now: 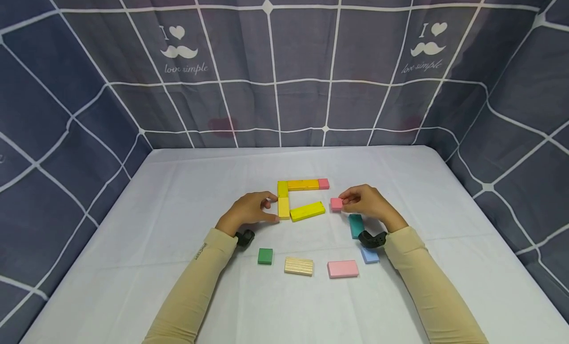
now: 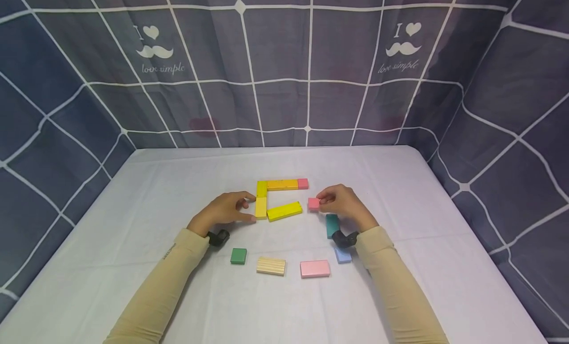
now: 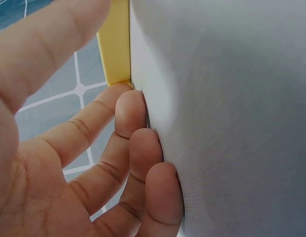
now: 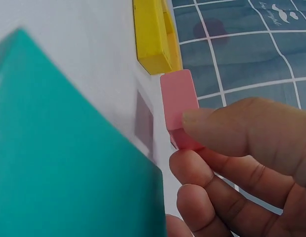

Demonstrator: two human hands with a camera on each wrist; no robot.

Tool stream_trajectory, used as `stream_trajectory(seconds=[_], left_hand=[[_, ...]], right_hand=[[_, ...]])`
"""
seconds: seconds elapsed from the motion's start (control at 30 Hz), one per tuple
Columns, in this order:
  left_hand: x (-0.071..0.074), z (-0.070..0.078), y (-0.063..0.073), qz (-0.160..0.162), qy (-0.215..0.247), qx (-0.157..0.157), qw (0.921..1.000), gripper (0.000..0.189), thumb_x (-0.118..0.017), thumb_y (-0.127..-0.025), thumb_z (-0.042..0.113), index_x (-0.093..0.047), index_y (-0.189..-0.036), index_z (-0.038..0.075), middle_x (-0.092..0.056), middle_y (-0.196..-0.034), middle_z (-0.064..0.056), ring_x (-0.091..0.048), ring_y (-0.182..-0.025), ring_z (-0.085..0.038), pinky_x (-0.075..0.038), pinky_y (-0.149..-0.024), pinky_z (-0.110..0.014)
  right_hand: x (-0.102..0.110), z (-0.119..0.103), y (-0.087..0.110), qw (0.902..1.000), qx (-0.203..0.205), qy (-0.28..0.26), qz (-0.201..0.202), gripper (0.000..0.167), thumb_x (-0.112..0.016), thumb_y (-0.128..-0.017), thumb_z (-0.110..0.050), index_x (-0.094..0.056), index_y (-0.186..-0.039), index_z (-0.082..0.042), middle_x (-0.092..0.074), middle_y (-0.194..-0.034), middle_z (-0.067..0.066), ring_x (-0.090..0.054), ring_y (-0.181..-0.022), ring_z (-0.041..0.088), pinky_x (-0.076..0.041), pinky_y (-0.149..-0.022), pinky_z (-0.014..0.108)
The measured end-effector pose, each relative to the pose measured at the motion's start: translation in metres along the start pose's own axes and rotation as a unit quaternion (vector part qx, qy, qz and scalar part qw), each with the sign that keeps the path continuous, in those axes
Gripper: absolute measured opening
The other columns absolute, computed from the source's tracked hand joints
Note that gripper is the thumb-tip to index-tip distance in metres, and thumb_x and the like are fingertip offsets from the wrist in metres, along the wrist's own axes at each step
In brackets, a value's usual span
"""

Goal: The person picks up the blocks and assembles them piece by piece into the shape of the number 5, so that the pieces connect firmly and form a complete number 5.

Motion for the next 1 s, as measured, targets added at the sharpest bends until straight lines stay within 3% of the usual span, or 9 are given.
stream_trajectory(seconds=[1.0], left_hand=[[-0.001,0.0,-0.001,0.0,0.001,0.007,1.0,0.064,-0.093,-0.088,0.033,-0.068,-0.144,0.014,-0.069,-0.114,-0.004,-0.06,-0.103,-0.025,-0.051,-0.094,-0.041]], right_hand=[[-0.016,-0.005,-0.006,0.9994,0.006,0.019,-0.029,0.025,-0.083,-0.092,-0.003,-0.077,-0.115,0.004,-0.07,-0.094,0.007,-0.058,-0.088,0.023,-0.053,-0.084,0.035]])
Point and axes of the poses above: each hand's wrist, its own y-axis away from the middle knuckle, its own x-axis out of the back of the hand, z = x × y, the point moved 6 cm from there along -y, towards the middle knuckle
